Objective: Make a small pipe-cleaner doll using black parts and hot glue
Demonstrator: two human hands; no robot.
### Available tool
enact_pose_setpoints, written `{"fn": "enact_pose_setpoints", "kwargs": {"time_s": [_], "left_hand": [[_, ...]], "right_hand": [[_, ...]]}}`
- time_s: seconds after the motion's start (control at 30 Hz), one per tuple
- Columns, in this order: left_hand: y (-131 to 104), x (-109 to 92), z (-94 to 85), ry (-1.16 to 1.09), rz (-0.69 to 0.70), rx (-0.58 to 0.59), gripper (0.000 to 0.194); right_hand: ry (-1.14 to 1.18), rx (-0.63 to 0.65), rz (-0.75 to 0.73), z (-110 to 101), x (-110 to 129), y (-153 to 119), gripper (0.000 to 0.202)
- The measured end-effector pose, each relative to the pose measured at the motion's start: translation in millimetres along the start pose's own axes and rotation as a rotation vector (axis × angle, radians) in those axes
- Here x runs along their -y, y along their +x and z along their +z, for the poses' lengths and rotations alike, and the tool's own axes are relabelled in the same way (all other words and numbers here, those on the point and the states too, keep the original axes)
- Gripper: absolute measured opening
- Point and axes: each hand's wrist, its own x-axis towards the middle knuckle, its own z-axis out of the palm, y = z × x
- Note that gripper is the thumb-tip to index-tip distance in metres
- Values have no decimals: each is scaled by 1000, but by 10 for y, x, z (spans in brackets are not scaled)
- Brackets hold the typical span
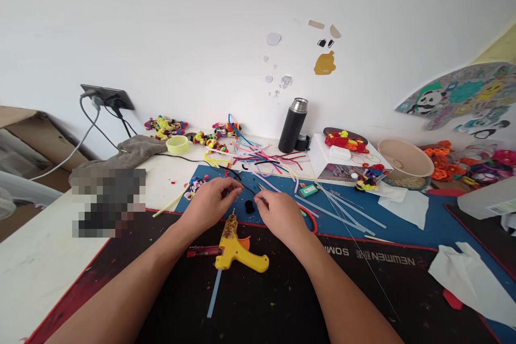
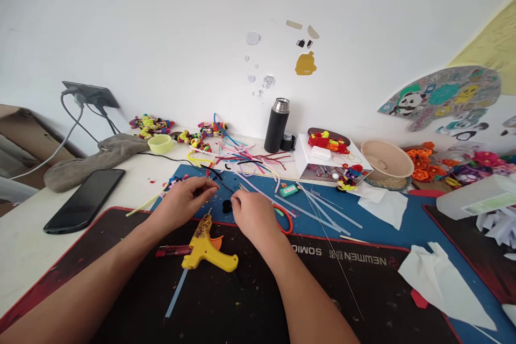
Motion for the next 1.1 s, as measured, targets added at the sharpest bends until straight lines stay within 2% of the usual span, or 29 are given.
{"fn": "enact_pose_setpoints", "kwargs": {"time_s": [0.1, 0.27, 0.37, 0.57, 0.77, 0.83, 0.97, 1.1], "left_hand": [[10, 9, -16, 5, 4, -33, 26], [30, 15, -63, 7, -10, -69, 26], [39, 33, -87, 15, -9, -84, 26], [33, 39, -116, -2, 10, -113, 27], [32, 15, -143, -42, 20, -116, 27], [33, 17, -148, -49, 18, -111, 28], [32, 28, -151, -53, 22, -112, 29], [27, 35, -163, -57, 24, -133, 30]], "right_hand": [[96, -51, -9, -23, 22, -18, 23], [297, -33, -103, -12, 135, -91, 24], [339, -30, -105, -9, 199, -150, 25], [169, 78, -77, -155, 305, -403, 21], [-26, 231, -105, -158, 338, -770, 43], [-61, 236, -116, -98, 335, -849, 48], [-18, 169, -139, 31, 310, -917, 31], [8, 73, -231, 138, 281, -966, 20]]}}
